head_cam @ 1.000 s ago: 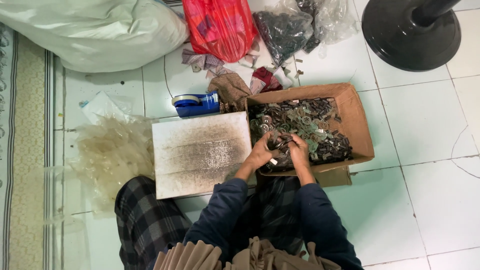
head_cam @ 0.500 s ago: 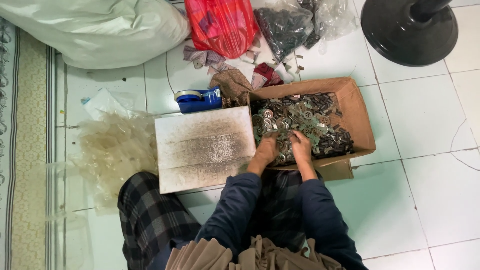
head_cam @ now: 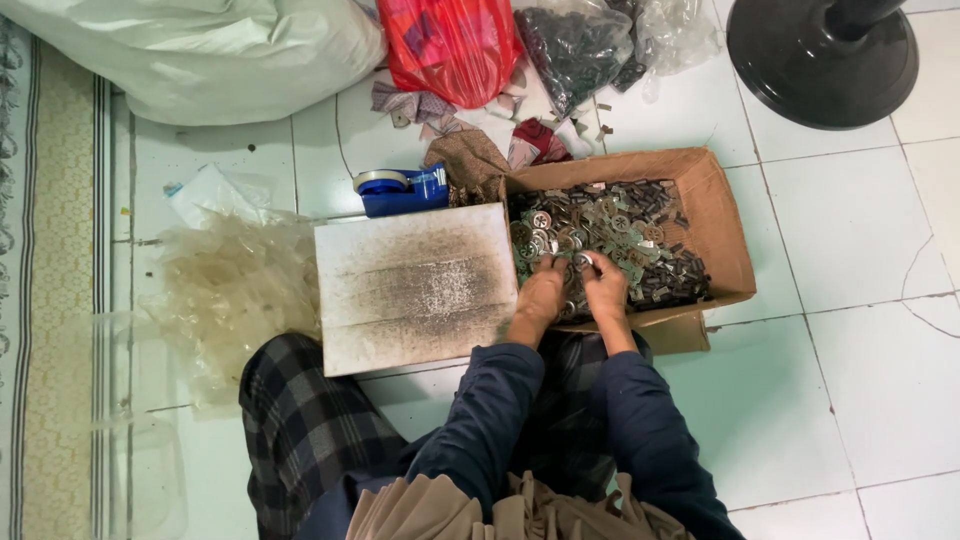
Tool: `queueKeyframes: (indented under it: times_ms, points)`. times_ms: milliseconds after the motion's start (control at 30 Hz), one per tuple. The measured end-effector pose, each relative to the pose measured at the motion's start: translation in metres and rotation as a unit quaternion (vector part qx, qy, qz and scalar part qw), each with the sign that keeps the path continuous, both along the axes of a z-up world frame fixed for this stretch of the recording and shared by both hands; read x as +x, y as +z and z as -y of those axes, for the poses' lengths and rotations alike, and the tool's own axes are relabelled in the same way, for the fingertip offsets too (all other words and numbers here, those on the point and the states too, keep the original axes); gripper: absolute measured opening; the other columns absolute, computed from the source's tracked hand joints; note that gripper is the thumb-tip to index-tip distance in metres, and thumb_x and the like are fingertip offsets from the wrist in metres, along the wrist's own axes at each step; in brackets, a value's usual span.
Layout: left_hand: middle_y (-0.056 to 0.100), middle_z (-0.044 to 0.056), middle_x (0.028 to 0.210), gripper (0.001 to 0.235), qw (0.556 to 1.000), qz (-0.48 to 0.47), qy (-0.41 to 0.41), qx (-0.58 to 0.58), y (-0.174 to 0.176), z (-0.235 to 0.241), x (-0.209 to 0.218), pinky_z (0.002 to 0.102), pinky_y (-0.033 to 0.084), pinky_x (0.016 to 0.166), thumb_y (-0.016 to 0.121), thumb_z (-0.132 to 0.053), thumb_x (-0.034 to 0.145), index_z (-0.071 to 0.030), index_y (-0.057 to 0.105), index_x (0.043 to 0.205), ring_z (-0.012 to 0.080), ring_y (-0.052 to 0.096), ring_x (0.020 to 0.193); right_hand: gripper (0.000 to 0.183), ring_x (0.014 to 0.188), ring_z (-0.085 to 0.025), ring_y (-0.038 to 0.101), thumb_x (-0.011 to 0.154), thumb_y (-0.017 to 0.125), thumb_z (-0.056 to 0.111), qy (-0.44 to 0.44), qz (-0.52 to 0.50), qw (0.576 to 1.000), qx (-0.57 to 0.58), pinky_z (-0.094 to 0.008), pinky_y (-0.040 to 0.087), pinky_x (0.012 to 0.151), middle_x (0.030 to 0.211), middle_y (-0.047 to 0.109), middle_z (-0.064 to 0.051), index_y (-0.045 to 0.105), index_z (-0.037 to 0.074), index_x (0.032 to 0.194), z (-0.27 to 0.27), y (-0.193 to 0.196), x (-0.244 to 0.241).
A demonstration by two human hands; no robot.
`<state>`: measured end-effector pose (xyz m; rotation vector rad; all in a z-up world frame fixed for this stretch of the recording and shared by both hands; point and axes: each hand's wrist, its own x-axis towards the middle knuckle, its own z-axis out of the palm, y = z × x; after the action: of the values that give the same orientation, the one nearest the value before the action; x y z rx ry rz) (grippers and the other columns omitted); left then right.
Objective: The person sits on the floor and sorts small metal washers from a cardboard box onto a white board. They arrange the washers in rows, then gather them into a clear plastic bag and seal it with tape. The person then places the bag aside and continues sorting more washers.
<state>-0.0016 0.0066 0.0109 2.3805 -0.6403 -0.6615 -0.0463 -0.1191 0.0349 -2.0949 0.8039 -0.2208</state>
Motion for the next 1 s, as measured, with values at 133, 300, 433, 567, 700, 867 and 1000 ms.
queueKeyframes:
  times_ms: [133,300,433,567,700,867,1000]
  points:
    - [0.040,0.016,0.150,0.056,0.993,0.022,0.031,-0.114,0.025,-0.017,-0.008,0.048,0.054,0.108,0.060,-0.015,0.096,-0.019,0.044,0.150,0.0446,0.057,0.129,0.026,0.099,-0.041,0.070,0.094,0.067,0.009,0.077,0.097,0.984,-0.130,-0.050,0.059,0.084,0.102,0.075,-0.018,0.078,0.015,0.117,-0.010,0.006,-0.004]
    - [0.068,0.017,0.119,0.034,0.947,0.087,0.128,-0.282,0.027,-0.036,-0.011,0.044,0.058,0.096,0.063,-0.027,0.103,-0.010,0.067,0.132,0.0401,0.068,0.114,0.024,0.091,-0.038,0.070,0.094,0.067,0.002,0.133,0.214,0.945,-0.207,-0.046,0.059,0.073,0.096,0.073,-0.015,0.078,0.011,0.114,-0.027,0.030,-0.002]
    - [0.076,0.014,0.106,0.030,0.922,0.037,0.208,-0.323,0.039,-0.055,-0.013,0.045,0.058,0.090,0.056,-0.037,0.107,-0.015,0.075,0.116,0.0357,0.070,0.107,0.026,0.088,-0.034,0.070,0.095,0.066,0.000,0.120,0.252,0.936,-0.214,-0.042,0.058,0.071,0.094,0.072,-0.013,0.077,0.010,0.116,-0.054,0.045,-0.001]
    - [0.076,0.018,0.097,0.027,0.895,0.039,0.295,-0.331,0.046,-0.086,-0.014,0.048,0.058,0.085,0.056,-0.035,0.106,-0.014,0.073,0.112,0.0385,0.071,0.101,0.029,0.081,-0.032,0.069,0.095,0.066,-0.001,0.103,0.329,0.917,-0.199,-0.040,0.057,0.064,0.092,0.069,-0.010,0.077,0.014,0.118,-0.089,0.053,0.005]
    - [0.073,0.015,0.103,0.023,0.862,0.126,0.365,-0.329,0.046,-0.132,0.001,0.042,0.056,0.091,0.063,-0.029,0.104,-0.011,0.077,0.105,0.0370,0.070,0.105,0.028,0.082,-0.029,0.070,0.094,0.068,0.002,0.110,0.343,0.915,-0.180,-0.038,0.057,0.065,0.091,0.067,-0.007,0.077,0.016,0.116,-0.124,0.052,0.019]
    - [0.072,0.016,0.100,0.029,0.871,0.121,0.387,-0.277,0.026,-0.183,0.027,0.044,0.056,0.091,0.059,-0.032,0.107,-0.007,0.074,0.108,0.0365,0.070,0.103,0.027,0.084,-0.029,0.071,0.094,0.067,0.003,0.154,0.331,0.918,-0.151,-0.038,0.059,0.069,0.092,0.069,-0.005,0.077,0.017,0.114,-0.181,0.057,0.043]
    - [0.070,0.019,0.095,0.029,0.883,0.179,0.366,-0.235,0.030,-0.209,0.040,0.045,0.057,0.086,0.066,-0.032,0.103,-0.004,0.073,0.100,0.0391,0.071,0.098,0.024,0.088,-0.034,0.071,0.095,0.067,0.002,0.160,0.309,0.932,-0.101,-0.041,0.059,0.075,0.094,0.069,-0.008,0.076,0.014,0.114,-0.210,0.043,0.062]
